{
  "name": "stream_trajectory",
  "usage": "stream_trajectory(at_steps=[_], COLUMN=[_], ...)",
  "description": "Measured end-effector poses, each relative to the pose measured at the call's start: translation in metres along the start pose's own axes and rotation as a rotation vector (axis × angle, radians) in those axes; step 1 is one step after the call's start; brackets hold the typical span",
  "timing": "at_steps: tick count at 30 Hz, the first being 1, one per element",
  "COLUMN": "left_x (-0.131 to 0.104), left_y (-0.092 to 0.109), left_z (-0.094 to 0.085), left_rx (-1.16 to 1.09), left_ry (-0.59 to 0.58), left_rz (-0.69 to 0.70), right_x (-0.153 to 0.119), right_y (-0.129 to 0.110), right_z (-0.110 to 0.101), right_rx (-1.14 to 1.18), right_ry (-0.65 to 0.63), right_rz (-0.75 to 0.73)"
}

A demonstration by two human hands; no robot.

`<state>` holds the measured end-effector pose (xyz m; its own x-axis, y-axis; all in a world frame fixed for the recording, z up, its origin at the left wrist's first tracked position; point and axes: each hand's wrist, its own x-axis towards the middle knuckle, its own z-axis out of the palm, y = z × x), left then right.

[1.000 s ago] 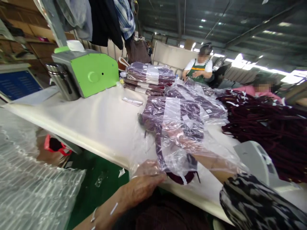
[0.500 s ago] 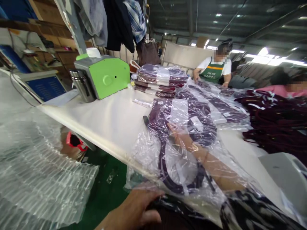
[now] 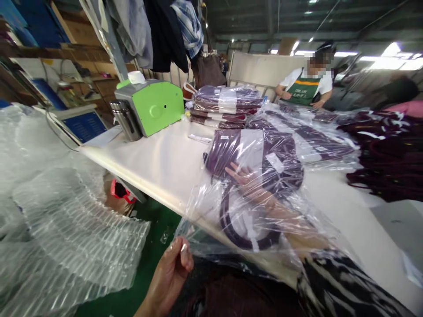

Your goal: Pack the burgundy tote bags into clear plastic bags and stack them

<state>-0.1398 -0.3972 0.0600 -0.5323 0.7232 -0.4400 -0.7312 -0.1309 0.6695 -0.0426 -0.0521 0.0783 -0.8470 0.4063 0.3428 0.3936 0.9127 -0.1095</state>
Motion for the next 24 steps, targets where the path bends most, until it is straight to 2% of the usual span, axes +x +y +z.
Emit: stream_trajectory(at_steps=[3,5,6,8,10,11,12,14,16,18,20,22,24], left_x=[-0.002,0.004,0.009,0.02,0.034,0.041,0.049,0.065,0.079,0.089,0.095,0.099,0.105], left_y=[0.003,0.02,0.032,0.059,0.081,0.088,0.092,0.089,0.077,0.065,0.064,0.074,0.094], left_z=[-0.038,-0.061,-0.069,-0.073,-0.063,-0.054,-0.044,-0.026,-0.018,-0.024,-0.039,-0.054,-0.059], left_rx=[0.343,0.712,0.877,1.121,1.28,1.348,1.413,1.545,1.715,1.861,1.916,1.894,1.82], left_ry=[0.047,0.053,0.084,0.223,0.338,0.34,0.297,0.11,-0.119,-0.278,-0.336,-0.377,-0.414], left_rz=[-0.042,-0.028,0.032,0.265,0.599,0.774,0.942,1.2,1.31,1.32,1.286,1.227,1.139], right_x=[-0.002,-0.01,-0.017,-0.04,-0.076,-0.099,-0.125,-0.184,-0.246,-0.301,-0.339,-0.358,-0.358], right_y=[-0.004,-0.005,-0.005,-0.001,0.005,0.008,0.011,0.013,0.01,0.0,-0.016,-0.031,-0.043], right_z=[-0.005,-0.013,-0.019,-0.031,-0.045,-0.05,-0.055,-0.059,-0.055,-0.045,-0.038,-0.042,-0.062], right_rx=[0.017,0.013,0.004,-0.031,-0.085,-0.117,-0.151,-0.204,-0.221,-0.198,-0.19,-0.16,-0.062], right_ry=[-0.027,-0.018,-0.009,0.024,0.09,0.126,0.158,0.182,0.155,0.088,0.081,0.086,0.043], right_rz=[-0.043,-0.022,-0.001,0.068,0.2,0.294,0.397,0.581,0.665,0.646,0.684,0.695,0.634])
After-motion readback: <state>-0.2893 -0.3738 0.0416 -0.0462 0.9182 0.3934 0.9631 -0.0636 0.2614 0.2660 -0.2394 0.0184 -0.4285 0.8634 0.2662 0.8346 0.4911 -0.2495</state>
